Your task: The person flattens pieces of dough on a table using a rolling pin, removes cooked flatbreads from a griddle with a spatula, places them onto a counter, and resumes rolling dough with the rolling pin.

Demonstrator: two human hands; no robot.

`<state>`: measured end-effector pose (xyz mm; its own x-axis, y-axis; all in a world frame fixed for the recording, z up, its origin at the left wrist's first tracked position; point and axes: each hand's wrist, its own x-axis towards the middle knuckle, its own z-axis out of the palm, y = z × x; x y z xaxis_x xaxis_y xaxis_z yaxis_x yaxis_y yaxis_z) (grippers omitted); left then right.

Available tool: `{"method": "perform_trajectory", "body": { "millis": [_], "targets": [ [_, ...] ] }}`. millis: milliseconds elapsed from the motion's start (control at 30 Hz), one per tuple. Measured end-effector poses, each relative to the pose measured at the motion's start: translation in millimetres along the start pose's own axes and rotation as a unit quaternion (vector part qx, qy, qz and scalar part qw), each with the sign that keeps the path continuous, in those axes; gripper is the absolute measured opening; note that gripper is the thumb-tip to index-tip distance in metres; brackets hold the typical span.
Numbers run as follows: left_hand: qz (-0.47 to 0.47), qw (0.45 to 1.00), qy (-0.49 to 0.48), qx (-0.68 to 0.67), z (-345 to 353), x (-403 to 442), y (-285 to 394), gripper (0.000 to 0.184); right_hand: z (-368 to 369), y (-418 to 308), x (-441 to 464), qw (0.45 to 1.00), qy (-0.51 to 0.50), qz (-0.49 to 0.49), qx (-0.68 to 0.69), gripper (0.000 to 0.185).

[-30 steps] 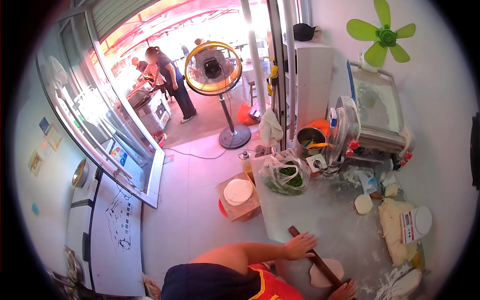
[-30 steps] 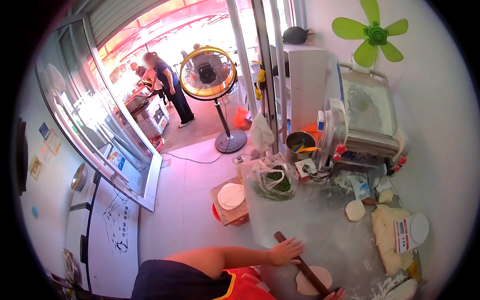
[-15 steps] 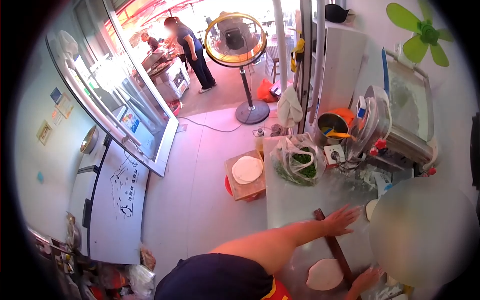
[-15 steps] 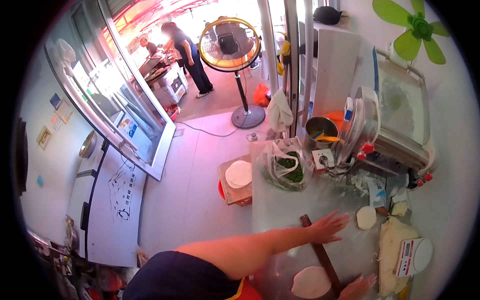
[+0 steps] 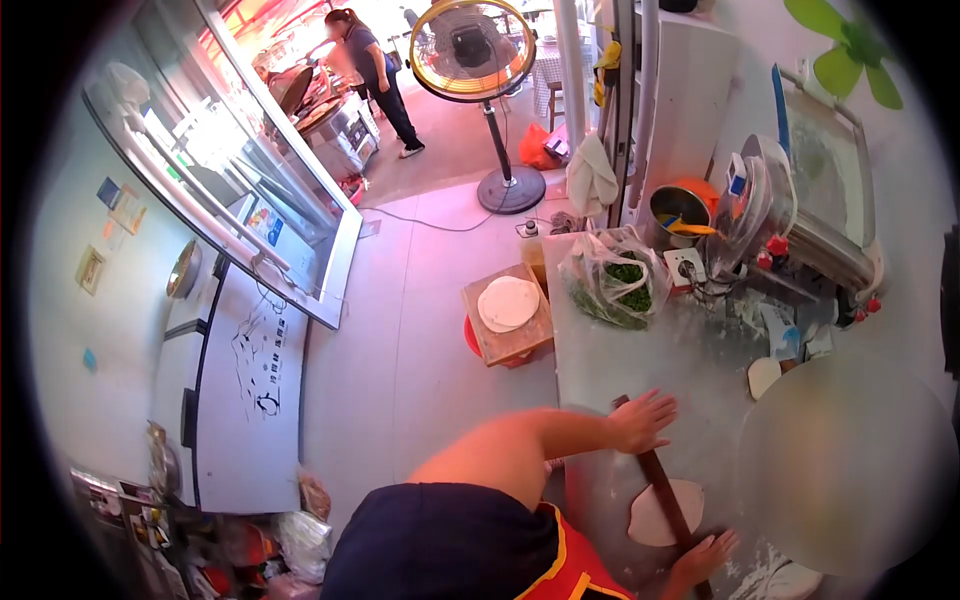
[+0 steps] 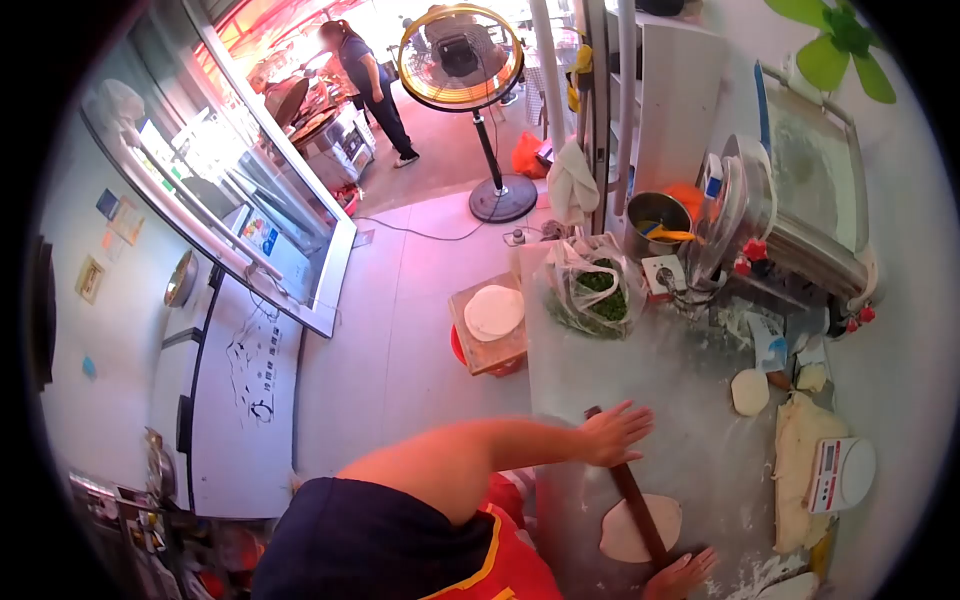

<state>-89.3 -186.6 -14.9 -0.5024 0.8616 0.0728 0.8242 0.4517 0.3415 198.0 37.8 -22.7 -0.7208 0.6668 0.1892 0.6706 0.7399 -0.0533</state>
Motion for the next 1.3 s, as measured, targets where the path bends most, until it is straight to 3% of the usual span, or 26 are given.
{"method": "perform_trajectory", "body": {
  "millis": [100, 133, 200, 233, 267, 300, 333, 367, 400, 433, 467, 533, 633, 700, 733, 767, 800, 867, 900, 933, 967, 1033, 1100, 1133, 1300],
  "targets": [
    [-0.001, 0.998, -0.056, 0.001, 1, -54, 6, 0.066, -3, -3, -69, 0.994, -0.043, -0.005, -0.098, 0.046],
    [0.017, 1.0, 0.006, 0.003, 14, -74, -4, 0.064, -12, -10, -84, 0.999, 0.026, -0.024, -0.026, 0.046],
    [0.065, 0.99, 0.122, -0.02, 64, -108, -14, 0.061, -6, -3, -88, 0.985, 0.071, -0.043, 0.15, 0.045],
    [-0.02, 0.999, 0.039, -0.02, 41, -100, 5, 0.06, 2, -2, -83, 0.989, 0.008, -0.01, 0.144, 0.054],
    [-0.086, 0.994, -0.06, -0.014, 13, -74, 8, 0.059, -16, -16, -64, 0.986, -0.027, 0.034, 0.159, 0.049],
    [-0.058, 0.997, -0.028, 0.051, 18, -46, 1, 0.058, 13, -7, -49, 0.969, -0.04, 0.102, 0.222, 0.047],
    [-0.035, 0.992, 0.007, 0.118, 23, -18, -6, 0.058, 1, -9, -14, 0.983, -0.056, 0.065, 0.161, 0.045],
    [0.011, 0.977, -0.008, 0.212, 42, 15, -20, 0.059, 8, 0, 11, 0.984, -0.009, 0.056, 0.167, 0.047],
    [0.024, 0.992, 0.042, 0.114, 20, 45, -14, 0.058, 3, 2, 39, 0.999, -0.024, 0.045, 0.019, 0.049],
    [0.055, 0.985, 0.082, 0.138, 14, 73, -16, 0.061, 12, 9, 53, 0.999, 0.019, 0.042, -0.011, 0.051],
    [0.077, 0.977, 0.119, 0.16, 17, 81, -14, 0.063, 11, 15, 41, 0.999, 0.015, 0.043, -0.003, 0.051],
    [0.089, 0.988, 0.069, 0.105, 11, 48, -7, 0.062, 10, 9, 33, 0.999, 0.022, 0.02, 0.029, 0.051],
    [0.123, 0.991, 0.051, 0.001, -1, -45, -6, 0.062, -4, -9, -57, 0.997, 0.054, -0.013, 0.062, 0.051],
    [0.152, 0.987, 0.039, -0.044, -3, -65, -13, 0.046, -7, -9, -54, 0.988, -0.051, 0.063, 0.128, 0.051],
    [0.103, 0.99, -0.087, -0.04, -3, -62, -12, 0.034, -2, -12, -36, 0.976, -0.103, 0.081, 0.172, 0.051],
    [0.035, 0.979, -0.2, -0.032, -7, -46, -8, 0.024, 8, -15, -6, 0.93, -0.068, 0.094, 0.35, 0.05],
    [0.033, 0.985, -0.165, -0.024, -7, -44, -10, 0.022, 38, -14, 18, 0.918, -0.049, 0.083, 0.384, 0.047],
    [0.085, 0.996, -0.036, -0.013, -7, -57, 3, 0.019, 65, -15, 70, 0.913, -0.24, 0.027, 0.327, 0.031],
    [0.104, 0.995, 0.002, -0.009, -10, -66, 11, 0.018, 80, -21, 82, 0.84, -0.326, 0.042, 0.433, 0.025],
    [0.115, 0.993, 0.022, -0.002, -12, -75, 17, 0.016, 36, -62, 96, 0.87, -0.353, -0.031, 0.342, 0.018],
    [0.117, 0.993, 0.032, 0.01, -14, -85, 23, 0.015, 70, -61, 107, 0.844, -0.41, -0.028, 0.344, 0.015],
    [0.114, 0.992, 0.035, 0.031, -16, -104, 30, 0.012, 26, -154, 108, 0.845, -0.4, -0.12, 0.334, 0.017],
    [0.096, 0.995, 0.028, 0.022, -5, -100, 28, 0.013, 26, -196, 118, 0.844, -0.371, -0.207, 0.326, 0.018],
    [0.093, 0.995, 0.023, 0.015, -5, -103, 28, 0.013, 39, -198, 124, 0.87, -0.319, -0.248, 0.283, 0.02],
    [0.099, 0.992, 0.068, 0.033, -12, -100, 19, 0.015, 65, -92, 121, 0.94, -0.189, -0.073, 0.273, 0.029]
  ]
}}
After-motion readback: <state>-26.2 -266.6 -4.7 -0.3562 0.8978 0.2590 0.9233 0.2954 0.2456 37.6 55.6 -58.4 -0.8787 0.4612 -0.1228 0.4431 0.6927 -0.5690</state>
